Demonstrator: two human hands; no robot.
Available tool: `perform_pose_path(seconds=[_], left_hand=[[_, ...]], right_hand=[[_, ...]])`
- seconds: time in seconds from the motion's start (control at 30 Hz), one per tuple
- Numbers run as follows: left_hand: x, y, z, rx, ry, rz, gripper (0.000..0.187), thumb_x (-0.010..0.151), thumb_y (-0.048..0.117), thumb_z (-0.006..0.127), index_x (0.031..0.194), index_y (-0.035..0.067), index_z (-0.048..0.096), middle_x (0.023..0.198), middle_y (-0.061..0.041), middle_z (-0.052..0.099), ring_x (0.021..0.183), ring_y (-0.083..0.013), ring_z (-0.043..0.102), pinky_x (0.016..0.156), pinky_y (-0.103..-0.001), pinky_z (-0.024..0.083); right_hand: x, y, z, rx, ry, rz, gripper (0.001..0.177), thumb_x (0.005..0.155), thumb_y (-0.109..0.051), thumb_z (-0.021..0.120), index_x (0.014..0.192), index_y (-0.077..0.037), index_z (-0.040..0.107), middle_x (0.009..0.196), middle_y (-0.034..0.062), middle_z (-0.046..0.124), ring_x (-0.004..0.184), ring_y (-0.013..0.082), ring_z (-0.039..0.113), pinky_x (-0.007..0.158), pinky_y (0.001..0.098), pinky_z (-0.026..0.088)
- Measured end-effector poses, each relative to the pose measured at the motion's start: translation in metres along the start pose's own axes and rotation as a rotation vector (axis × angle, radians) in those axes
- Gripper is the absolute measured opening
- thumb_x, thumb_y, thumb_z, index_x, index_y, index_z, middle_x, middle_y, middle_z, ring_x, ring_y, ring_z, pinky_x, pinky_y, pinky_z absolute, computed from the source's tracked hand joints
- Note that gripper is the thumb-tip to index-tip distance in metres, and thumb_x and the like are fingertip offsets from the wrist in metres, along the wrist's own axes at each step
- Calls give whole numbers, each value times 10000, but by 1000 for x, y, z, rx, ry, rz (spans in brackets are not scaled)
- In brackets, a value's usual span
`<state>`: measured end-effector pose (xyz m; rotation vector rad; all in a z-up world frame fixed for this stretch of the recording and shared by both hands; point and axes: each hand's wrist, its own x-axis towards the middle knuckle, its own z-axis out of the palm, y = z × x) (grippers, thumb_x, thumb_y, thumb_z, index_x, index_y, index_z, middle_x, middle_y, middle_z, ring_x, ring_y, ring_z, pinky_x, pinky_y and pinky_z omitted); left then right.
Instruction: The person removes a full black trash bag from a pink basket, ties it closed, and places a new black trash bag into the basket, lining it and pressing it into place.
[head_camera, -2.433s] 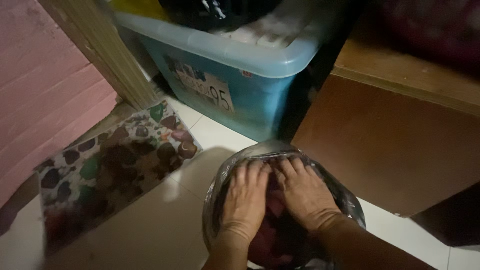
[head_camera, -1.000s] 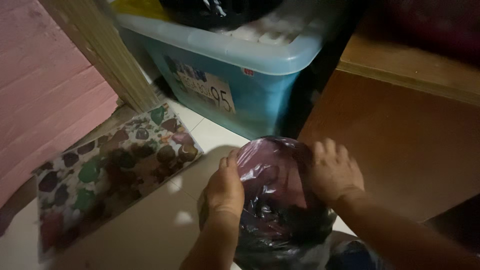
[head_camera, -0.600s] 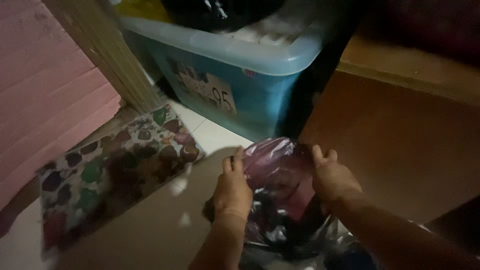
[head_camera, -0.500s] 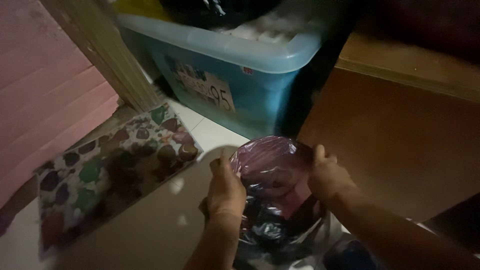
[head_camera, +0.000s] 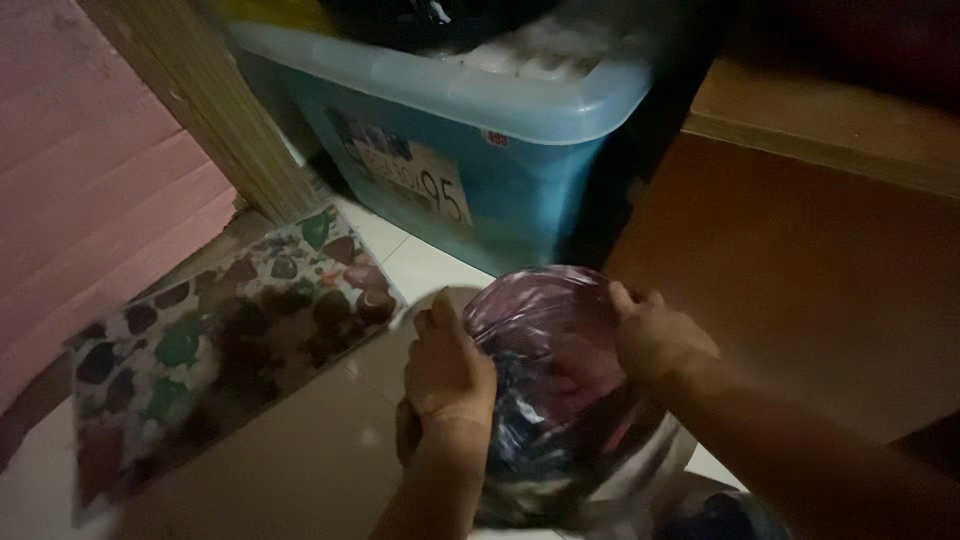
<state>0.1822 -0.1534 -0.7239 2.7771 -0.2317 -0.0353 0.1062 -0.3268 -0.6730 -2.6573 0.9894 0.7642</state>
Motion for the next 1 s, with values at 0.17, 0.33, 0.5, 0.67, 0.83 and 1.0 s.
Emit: perform_pose_path(seconds=[0.17,0.33,0.5,0.67,0.83,1.0], left_hand=[[5,-8,24,49,-78,4,600,926,178,588,1469,84,352,1429,-181,494,1177,-393,623,963,-505,535],[13,-17,24,-343,18,228,473,1031,110,456,1500,159,417,1459,-157,551,1233,-420,589,1020,-508,485],[-10,-6,3,36,431,564,487,857,157,611,1335,81,555,1343,-199,613,1247,-376,583,1052,-492,464],[-5,14,30,472,-439,539,321,979,208,593,1255,87,702,1386,-156,614,1399,-335,467,1129,-443,414],[13,-5,68,740,-737,546,444,982,276,558,1369,65,614,1504,-169,483,1446,-325,365,1188,-438,293],[15,-5,90,740,-795,556,424,964,231,573,1343,47,627,1483,-184,508,1406,-329,403,1162,-442,321]], right_hand=[[1,-9,-1,-314,111,-92,528,1026,-234,549,1536,-334,456,1594,111,325,1441,334,409,1141,484,454],[14,-4,3,13,271,-261,353,1069,-209,480,1403,-209,596,1554,93,387,1380,331,474,1142,485,467],[27,-7,9,-368,142,-170,511,997,-369,560,1486,-230,506,1627,142,279,1430,333,418,1147,467,429],[34,-20,43,-197,225,-703,565,1015,-473,491,1502,-188,517,1536,188,437,1416,375,418,1177,541,364],[35,-11,51,-988,38,-797,766,977,-675,514,1586,-244,339,1673,161,183,1549,421,106,1244,573,94],[25,-15,40,-1120,-51,-733,692,979,-624,508,1560,-276,367,1658,132,226,1534,397,161,1238,539,136]])
